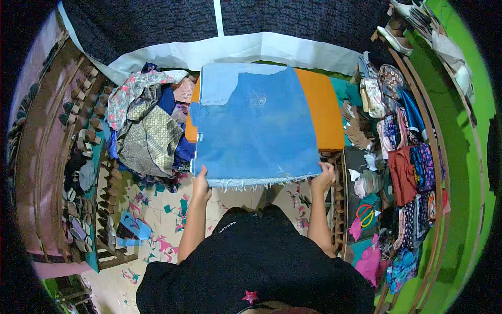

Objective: Folding various fabric pieces on a small table and placing the folded items onto an organized shelf.

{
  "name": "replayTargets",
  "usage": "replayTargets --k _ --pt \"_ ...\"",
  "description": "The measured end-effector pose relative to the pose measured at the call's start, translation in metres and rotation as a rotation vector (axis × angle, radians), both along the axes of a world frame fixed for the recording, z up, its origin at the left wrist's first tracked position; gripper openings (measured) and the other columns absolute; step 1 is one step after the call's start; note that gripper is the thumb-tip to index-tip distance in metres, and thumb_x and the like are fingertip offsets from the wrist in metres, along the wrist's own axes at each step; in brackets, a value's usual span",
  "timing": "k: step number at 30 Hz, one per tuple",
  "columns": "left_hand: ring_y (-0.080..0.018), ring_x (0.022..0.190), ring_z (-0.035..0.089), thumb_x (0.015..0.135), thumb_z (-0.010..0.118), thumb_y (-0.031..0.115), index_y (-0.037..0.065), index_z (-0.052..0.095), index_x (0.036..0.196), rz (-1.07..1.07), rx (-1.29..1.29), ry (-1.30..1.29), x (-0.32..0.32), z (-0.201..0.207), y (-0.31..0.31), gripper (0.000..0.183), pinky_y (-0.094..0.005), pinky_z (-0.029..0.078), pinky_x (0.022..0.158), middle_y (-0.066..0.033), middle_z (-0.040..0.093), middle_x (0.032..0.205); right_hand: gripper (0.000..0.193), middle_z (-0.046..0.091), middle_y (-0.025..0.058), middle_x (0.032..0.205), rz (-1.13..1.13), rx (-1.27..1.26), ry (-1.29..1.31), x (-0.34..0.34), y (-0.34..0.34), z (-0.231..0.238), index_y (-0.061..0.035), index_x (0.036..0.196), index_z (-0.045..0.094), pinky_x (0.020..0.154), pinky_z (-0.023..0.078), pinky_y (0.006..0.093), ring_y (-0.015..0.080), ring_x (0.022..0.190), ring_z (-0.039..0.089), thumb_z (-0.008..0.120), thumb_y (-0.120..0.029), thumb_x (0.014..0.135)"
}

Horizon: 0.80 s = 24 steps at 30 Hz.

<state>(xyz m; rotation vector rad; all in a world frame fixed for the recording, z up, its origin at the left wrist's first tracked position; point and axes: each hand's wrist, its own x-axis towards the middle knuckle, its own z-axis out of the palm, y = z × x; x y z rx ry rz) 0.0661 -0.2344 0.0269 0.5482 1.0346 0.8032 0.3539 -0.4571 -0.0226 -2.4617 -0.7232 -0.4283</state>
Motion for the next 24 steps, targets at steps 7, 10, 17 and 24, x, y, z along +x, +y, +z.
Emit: replayTargets --k 7,10,17,24 --pt "-0.0211 0.086 0.053 0.079 0.052 0.02 -0.003 0.047 0.104 0.088 0.381 0.108 -0.035 0.03 0.025 0.034 -0.0309 0.041 0.078 -0.0115 0.054 0.099 0.036 0.055 0.0063 0.083 0.222 0.105 -0.088 0.004 -0.018 0.092 -0.0084 0.08 0.055 0.085 0.029 0.0399 0.0268 0.079 0.05 0.038 0.011 0.056" --pt "-0.0205 0.074 0.056 0.078 0.052 0.027 0.001 0.053 0.09 0.172 0.272 0.126 -0.059 0.029 0.044 0.028 -0.0324 0.044 0.068 -0.0091 0.057 0.085 0.024 0.056 0.0097 0.072 0.378 0.082 0.066 0.0 -0.029 0.144 -0.0025 0.075 0.055 0.075 0.037 0.0308 0.0273 0.075 0.052 0.044 0.006 0.055" --pt "-0.02 0.075 0.057 0.079 0.051 0.02 0.001 0.052 0.089 0.158 0.131 -0.073 -0.047 0.083 0.066 0.022 -0.0307 0.045 0.068 -0.0086 0.057 0.085 0.013 0.057 0.0104 0.062 0.468 0.125 0.353 0.012 -0.01 0.193 0.0006 0.066 0.06 0.053 0.041 0.0255 0.0177 0.058 0.055 0.056 0.005 0.054" --pt "-0.0213 0.068 0.059 0.082 0.043 0.022 0.0 0.051 0.087 0.015 0.134 -0.135 0.023 0.056 0.17 0.024 -0.0333 0.048 0.057 -0.0103 0.058 0.079 0.018 0.059 0.0066 0.065 0.495 0.0 0.564 0.102 0.062 0.194 0.0029 0.071 0.058 0.059 0.042 0.0251 0.0124 0.061 0.054 0.066 -0.009 0.06"
